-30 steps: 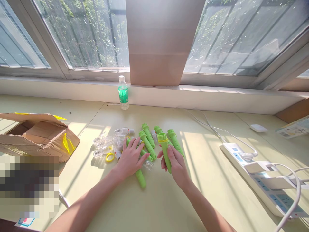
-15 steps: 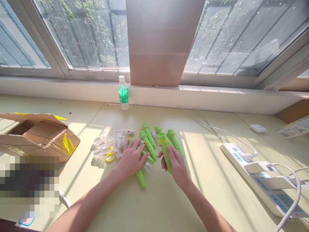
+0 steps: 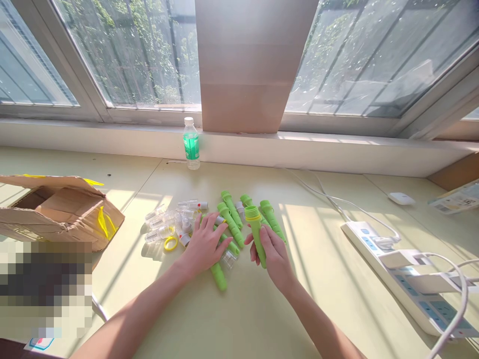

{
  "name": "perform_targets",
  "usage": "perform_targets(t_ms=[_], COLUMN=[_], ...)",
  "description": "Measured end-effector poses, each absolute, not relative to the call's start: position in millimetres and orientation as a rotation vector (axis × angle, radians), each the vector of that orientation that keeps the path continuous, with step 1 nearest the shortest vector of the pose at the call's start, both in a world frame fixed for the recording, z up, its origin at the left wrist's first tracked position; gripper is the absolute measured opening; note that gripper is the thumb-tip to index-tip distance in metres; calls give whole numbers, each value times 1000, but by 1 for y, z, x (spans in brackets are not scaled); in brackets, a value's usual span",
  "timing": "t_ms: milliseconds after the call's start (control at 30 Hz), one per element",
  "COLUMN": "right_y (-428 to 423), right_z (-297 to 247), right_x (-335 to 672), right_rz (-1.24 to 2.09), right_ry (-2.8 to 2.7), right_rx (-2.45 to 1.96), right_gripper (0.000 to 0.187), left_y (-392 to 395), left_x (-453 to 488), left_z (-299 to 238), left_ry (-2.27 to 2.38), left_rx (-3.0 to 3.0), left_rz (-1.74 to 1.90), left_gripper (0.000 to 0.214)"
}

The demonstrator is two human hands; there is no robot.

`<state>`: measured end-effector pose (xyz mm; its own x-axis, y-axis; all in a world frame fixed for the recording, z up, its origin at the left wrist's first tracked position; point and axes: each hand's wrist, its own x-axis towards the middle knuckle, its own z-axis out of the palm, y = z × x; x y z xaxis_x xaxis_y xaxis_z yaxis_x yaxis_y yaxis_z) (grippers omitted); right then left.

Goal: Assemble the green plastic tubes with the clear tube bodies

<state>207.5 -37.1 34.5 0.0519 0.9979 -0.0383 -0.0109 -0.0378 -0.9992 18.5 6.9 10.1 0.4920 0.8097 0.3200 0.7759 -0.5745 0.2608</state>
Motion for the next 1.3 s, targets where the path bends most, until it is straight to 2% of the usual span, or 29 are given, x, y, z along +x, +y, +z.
perform_targets(t_ms=[333, 800, 1067, 1300], right_y=[-37, -37, -37, -36], right_z=[35, 33, 32, 30], right_x=[208, 207, 207, 206], right_rz=[1198, 1200, 1218, 1209], right_ry=[-1153, -1160, -1163, -1173], right_rx=[-1246, -1254, -1245, -1250], right_gripper=[32, 33, 33, 36], left_y=[10, 10, 10, 10], left_x=[16, 16, 17, 16], left_z=[5, 3, 5, 4], left_ry=[1441, 1491, 1505, 1523], left_rx=[2596, 2585, 2626, 2645], left_rz=[567, 592, 555, 518], left_gripper=[34, 50, 41, 45])
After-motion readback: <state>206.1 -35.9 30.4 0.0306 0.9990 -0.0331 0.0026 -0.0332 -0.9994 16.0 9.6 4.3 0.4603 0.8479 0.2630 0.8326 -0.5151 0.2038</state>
